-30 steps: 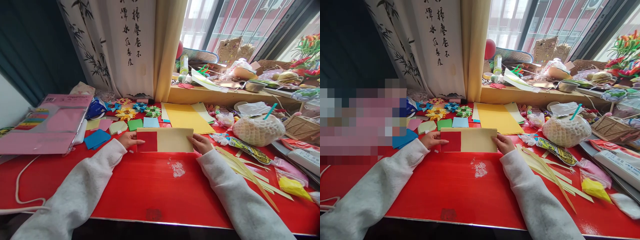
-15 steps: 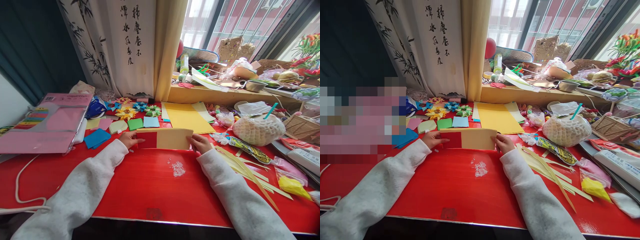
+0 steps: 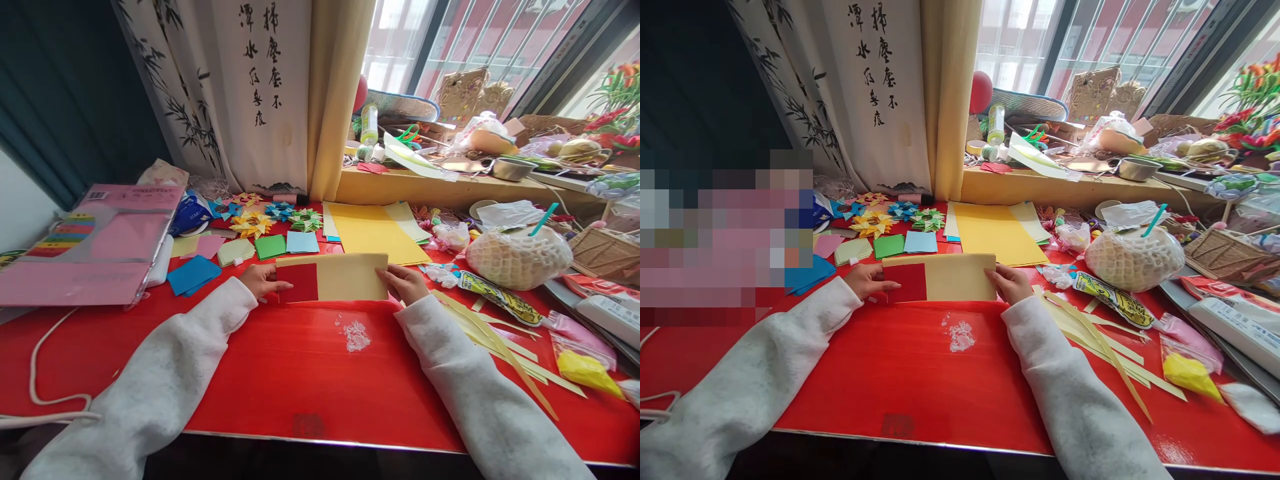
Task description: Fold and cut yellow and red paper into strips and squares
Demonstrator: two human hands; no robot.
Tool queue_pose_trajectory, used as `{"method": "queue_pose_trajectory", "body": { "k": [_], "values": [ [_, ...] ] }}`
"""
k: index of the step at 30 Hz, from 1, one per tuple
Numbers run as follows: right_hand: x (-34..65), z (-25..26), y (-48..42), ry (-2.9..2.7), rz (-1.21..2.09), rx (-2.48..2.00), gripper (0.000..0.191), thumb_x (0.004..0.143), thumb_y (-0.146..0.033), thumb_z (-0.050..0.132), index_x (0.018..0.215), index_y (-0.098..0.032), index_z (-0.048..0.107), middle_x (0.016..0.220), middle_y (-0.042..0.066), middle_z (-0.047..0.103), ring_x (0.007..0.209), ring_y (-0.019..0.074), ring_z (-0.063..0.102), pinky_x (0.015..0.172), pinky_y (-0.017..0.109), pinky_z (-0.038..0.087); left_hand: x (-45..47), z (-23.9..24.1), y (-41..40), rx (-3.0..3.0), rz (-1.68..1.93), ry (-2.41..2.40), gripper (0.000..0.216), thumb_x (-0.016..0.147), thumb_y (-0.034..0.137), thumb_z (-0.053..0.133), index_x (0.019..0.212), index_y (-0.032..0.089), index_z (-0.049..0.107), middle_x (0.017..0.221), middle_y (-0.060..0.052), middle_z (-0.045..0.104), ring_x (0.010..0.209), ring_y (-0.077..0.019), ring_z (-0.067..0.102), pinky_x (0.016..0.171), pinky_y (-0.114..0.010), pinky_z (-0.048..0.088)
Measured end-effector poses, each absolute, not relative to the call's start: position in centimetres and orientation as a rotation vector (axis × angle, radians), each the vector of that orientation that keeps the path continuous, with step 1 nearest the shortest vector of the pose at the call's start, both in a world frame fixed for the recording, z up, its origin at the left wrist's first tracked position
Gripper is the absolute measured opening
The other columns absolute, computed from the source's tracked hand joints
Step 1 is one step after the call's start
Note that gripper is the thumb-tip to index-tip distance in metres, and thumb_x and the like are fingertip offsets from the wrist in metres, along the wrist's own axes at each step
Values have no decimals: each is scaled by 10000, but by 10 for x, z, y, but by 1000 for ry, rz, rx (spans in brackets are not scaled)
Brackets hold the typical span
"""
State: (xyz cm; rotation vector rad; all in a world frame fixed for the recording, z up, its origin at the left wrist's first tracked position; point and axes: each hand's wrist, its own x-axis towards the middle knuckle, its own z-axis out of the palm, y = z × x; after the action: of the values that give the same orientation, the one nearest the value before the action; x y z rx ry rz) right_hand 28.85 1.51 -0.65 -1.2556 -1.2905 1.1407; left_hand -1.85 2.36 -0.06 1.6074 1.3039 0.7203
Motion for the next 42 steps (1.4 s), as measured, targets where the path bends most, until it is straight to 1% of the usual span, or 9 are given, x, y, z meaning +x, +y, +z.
{"method": "queue_pose_trajectory", "body": {
  "k": [3,6,9,22,25,27,29,37,42],
  "values": [
    [289,-8,17,-1265,1166,-1211,308,542,-393,613,759,-174,610,621,17,573,509,121,498,391,217,359,-19,0,23,1646,715,1296,461,508,417,639,881,153,578,847,-83,646,801,-263,586,419,-246,485],
    [289,-9,17,-1249,1193,-1191,273,548,-372,617,751,-190,619,686,19,602,580,144,540,460,235,414,-19,0,23,1661,693,1287,471,520,424,628,904,159,570,857,-79,645,805,-262,585,412,-243,482],
    [289,-9,17,-1234,1206,-1177,277,551,-357,621,768,-184,624,698,23,610,605,155,557,492,248,438,-19,1,23,1685,680,1296,486,527,434,617,928,165,562,866,-77,642,791,-261,589,409,-246,477],
    [292,-11,17,-1143,1321,-1090,266,566,-295,646,807,-185,628,792,24,633,745,195,583,643,291,474,-14,8,20,1660,730,1203,458,535,354,647,939,155,563,839,-47,650,745,-208,597,580,-264,503],
    [291,-10,17,-1127,1336,-1084,275,563,-287,650,816,-182,628,797,18,636,756,195,584,668,295,475,-12,12,17,1653,695,1281,455,534,374,642,929,162,562,829,-50,649,741,-213,597,485,-231,496],
    [291,-10,17,-1099,1355,-1074,262,556,-274,656,801,-186,634,780,8,640,751,189,587,672,285,476,-12,15,15,1648,656,1360,465,534,400,634,933,173,559,838,-55,647,742,-224,596,380,-199,458],
    [290,-10,18,-1065,1372,-1066,244,544,-261,666,777,-193,640,759,0,643,737,181,590,670,274,477,-12,16,14,1650,650,1373,471,531,409,633,933,175,560,842,-58,647,741,-228,596,360,-192,445],
    [286,-4,14,-1011,1370,-1088,228,522,-253,675,740,-197,638,723,-5,639,688,167,594,607,255,481,-18,-1,23,1651,755,1218,479,534,384,639,942,147,556,853,-77,643,770,-236,595,603,-310,499],
    [283,4,11,-998,1350,-1122,197,519,-255,676,692,-180,623,584,-22,597,515,100,550,496,201,453,-16,-3,25,1535,802,1142,445,519,332,666,901,130,558,834,-75,645,790,-234,591,655,-325,490]
  ]
}}
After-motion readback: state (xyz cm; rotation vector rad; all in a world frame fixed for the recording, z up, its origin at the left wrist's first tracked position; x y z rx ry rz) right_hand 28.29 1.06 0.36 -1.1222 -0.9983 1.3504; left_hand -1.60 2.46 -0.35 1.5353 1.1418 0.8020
